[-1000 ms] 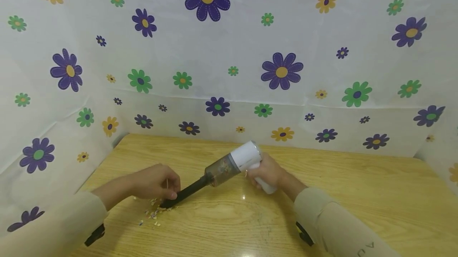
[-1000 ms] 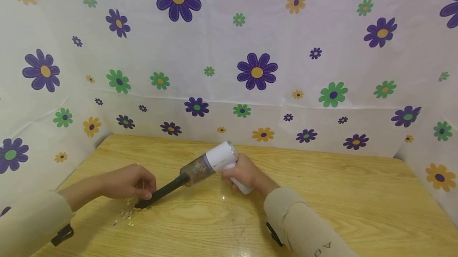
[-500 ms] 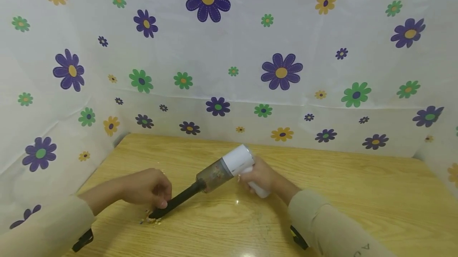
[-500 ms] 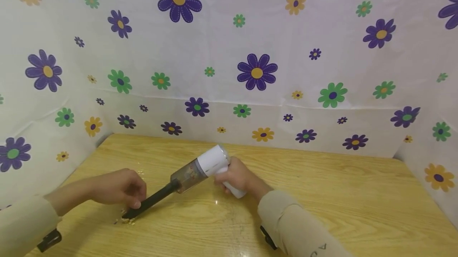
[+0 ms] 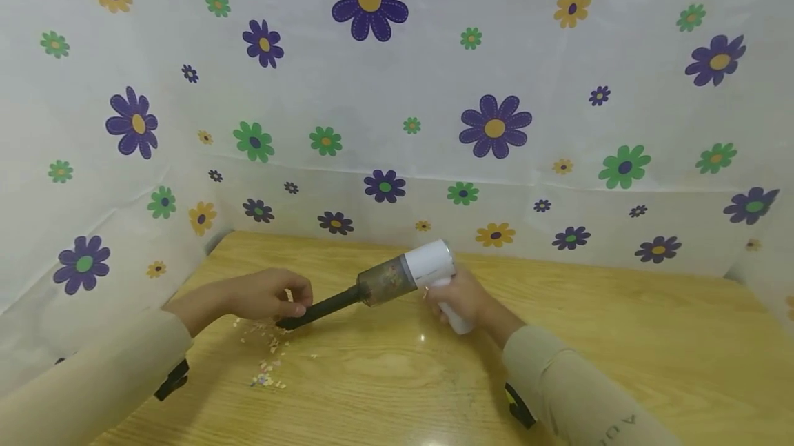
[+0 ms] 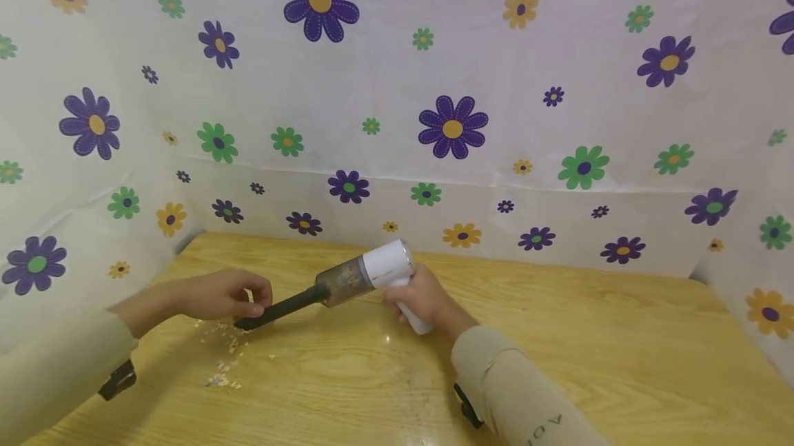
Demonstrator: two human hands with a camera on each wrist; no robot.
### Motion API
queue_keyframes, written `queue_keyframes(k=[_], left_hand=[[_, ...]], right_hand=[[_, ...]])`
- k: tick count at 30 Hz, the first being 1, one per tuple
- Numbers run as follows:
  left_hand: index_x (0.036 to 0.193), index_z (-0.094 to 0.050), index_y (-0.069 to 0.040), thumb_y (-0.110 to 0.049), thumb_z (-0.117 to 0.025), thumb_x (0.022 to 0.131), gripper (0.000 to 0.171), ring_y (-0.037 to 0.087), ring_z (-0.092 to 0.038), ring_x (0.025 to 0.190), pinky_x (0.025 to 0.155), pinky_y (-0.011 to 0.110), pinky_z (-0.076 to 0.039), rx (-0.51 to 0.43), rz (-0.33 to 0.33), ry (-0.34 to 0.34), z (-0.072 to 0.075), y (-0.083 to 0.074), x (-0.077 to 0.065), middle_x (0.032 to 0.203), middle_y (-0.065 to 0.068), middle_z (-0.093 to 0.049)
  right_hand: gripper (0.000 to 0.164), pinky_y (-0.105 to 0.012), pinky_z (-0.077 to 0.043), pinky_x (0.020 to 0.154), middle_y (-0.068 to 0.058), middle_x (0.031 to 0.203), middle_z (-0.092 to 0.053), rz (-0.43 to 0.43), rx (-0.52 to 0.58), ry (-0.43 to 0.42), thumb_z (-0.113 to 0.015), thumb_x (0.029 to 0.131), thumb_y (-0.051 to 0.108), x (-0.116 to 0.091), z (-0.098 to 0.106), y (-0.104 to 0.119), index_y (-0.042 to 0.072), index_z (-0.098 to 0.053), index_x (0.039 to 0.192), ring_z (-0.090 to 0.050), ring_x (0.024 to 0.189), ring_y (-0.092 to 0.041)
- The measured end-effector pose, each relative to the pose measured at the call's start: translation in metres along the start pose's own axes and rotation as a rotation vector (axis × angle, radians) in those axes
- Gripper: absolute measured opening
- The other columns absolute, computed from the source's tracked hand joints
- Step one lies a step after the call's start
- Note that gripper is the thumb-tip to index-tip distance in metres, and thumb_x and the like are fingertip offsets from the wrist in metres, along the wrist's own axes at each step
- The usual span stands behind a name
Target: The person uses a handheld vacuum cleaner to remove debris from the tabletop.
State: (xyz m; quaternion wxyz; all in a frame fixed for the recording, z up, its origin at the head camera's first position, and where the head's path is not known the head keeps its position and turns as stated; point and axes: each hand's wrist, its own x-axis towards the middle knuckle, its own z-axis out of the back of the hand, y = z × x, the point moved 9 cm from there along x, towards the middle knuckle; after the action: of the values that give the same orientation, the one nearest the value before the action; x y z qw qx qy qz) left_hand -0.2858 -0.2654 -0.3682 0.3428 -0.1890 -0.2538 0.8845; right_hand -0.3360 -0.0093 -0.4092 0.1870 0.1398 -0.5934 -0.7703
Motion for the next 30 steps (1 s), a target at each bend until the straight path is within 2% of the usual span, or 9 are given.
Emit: queue_keyframes(k=[4,10,15,18,24,30], left_hand=[[0.1,-0.062,-0.012,-0.015,-0.055,0.102,0.008,0.013,-0.06,0.095,0.081,0.032,-0.052,0.056,0.006,-0.011,0.006,0.006,0.011,0.1,-0.001,-0.065],[0.103,-0.061,-0.011,-0.014,-0.054,0.103,0.008,0.014,-0.053,0.087,0.079,0.033,-0.049,0.101,0.058,-0.038,0.012,0.019,0.022,0.096,-0.001,-0.061],[0.108,-0.063,-0.01,-0.014,-0.055,0.102,0.011,0.017,-0.061,0.094,0.085,0.04,-0.053,0.153,0.075,-0.087,0.019,0.031,0.03,0.104,0.002,-0.067],[0.109,-0.064,-0.008,-0.008,-0.061,0.097,0.012,0.02,-0.065,0.097,0.087,0.043,-0.054,0.16,0.065,-0.117,0.025,0.033,0.031,0.105,0.005,-0.069],[0.106,-0.064,-0.007,0.004,-0.073,0.081,0.028,0.018,-0.065,0.089,0.083,0.041,-0.055,0.152,0.055,-0.146,0.029,0.036,0.032,0.096,0.003,-0.069],[0.105,-0.064,-0.006,0.01,-0.067,0.077,0.032,0.018,-0.065,0.087,0.082,0.039,-0.056,0.14,0.07,-0.136,0.03,0.039,0.034,0.096,0.006,-0.068]], right_hand=[[0.019,-0.028,-0.049,0.046,-0.004,0.058,-0.057,0.022,-0.016,-0.039,-0.063,0.08,0.002,0.004,0.006,0.002,-0.003,-0.055,0.096,-0.053,0.045,-0.015],[0.015,-0.028,-0.048,0.046,-0.008,0.058,-0.057,0.045,-0.015,-0.067,-0.062,0.081,0.0,0.012,0.01,0.005,0.0,-0.056,0.095,-0.052,0.043,-0.018],[0.017,-0.028,-0.049,0.047,-0.008,0.06,-0.058,-0.011,-0.022,-0.117,-0.064,0.078,0.004,0.017,0.014,0.0,0.002,-0.057,0.093,-0.053,0.045,-0.018],[0.02,-0.028,-0.05,0.049,-0.008,0.062,-0.059,-0.049,-0.026,-0.142,-0.065,0.076,0.007,0.019,0.015,-0.002,0.003,-0.058,0.094,-0.055,0.048,-0.018],[0.027,-0.029,-0.051,0.051,-0.01,0.065,-0.059,-0.08,-0.022,-0.159,-0.065,0.074,0.008,0.022,0.015,-0.002,0.003,-0.059,0.1,-0.055,0.049,-0.018],[0.031,-0.029,-0.052,0.05,-0.01,0.065,-0.059,-0.074,-0.023,-0.158,-0.065,0.076,0.008,0.025,0.014,-0.001,0.0,-0.059,0.105,-0.055,0.048,-0.018]])
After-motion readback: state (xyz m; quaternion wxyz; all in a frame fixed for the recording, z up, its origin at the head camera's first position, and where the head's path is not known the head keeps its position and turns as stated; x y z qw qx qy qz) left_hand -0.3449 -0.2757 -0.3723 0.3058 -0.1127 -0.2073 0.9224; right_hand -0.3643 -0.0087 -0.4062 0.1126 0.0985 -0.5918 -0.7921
